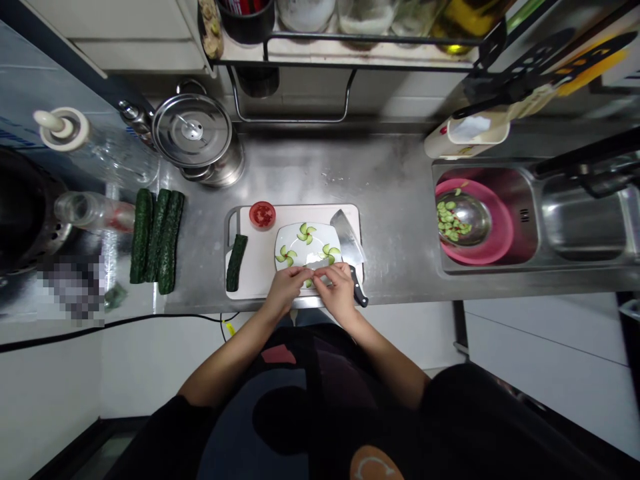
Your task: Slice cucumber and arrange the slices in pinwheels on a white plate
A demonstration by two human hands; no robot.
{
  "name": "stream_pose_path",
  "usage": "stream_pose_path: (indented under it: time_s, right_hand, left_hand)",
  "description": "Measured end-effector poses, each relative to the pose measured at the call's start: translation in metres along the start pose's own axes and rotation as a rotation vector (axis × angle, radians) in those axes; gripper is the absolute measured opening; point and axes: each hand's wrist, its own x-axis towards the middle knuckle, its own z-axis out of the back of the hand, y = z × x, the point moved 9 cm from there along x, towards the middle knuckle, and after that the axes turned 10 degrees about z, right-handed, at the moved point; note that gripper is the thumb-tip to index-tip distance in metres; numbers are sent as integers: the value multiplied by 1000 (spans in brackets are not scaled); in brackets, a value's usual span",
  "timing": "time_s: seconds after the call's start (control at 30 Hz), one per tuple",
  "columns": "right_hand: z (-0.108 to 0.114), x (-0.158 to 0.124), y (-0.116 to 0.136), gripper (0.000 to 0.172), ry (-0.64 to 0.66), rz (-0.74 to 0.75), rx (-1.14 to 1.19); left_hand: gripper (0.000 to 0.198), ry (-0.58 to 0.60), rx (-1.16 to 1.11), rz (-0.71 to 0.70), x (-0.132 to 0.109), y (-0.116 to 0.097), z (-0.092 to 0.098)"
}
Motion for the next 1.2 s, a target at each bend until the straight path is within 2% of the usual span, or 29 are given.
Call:
stream_pose_path:
  time_s: [0.1, 0.2, 0.33, 0.57, 0.73, 0.97, 1.07, 1.2]
  right_hand:
    - [3, -6, 0, 18, -42, -5, -5]
    - [10, -8, -1, 17, -102, 8, -4]
    - [12, -5, -6, 19, -115, 16, -11]
    - [13, -2, -22, 18, -177, 29, -24]
    - [13, 1, -41, 20, -203, -47, -70]
    - [10, 5, -66, 20, -188, -229, -162]
    - [8, 8, -69, 21, -160, -289, -179]
    - [4, 12, -71, 20, -113, -341, -209]
  left_hand:
    - [25, 23, -47, 57, 1, 10, -5]
    - [28, 40, -69, 58, 4, 8, -7]
    - [26, 51, -77, 67, 7, 6, -11]
    - [15, 52, 94, 3, 24, -8, -18]
    - [10, 30, 335, -128, 41, -29, -26]
    - [13, -96, 786, -485, 42, -63, -43]
    - [15, -119, 943, -567, 41, -68, -51]
    - [18, -120, 1023, -594, 43, -68, -56]
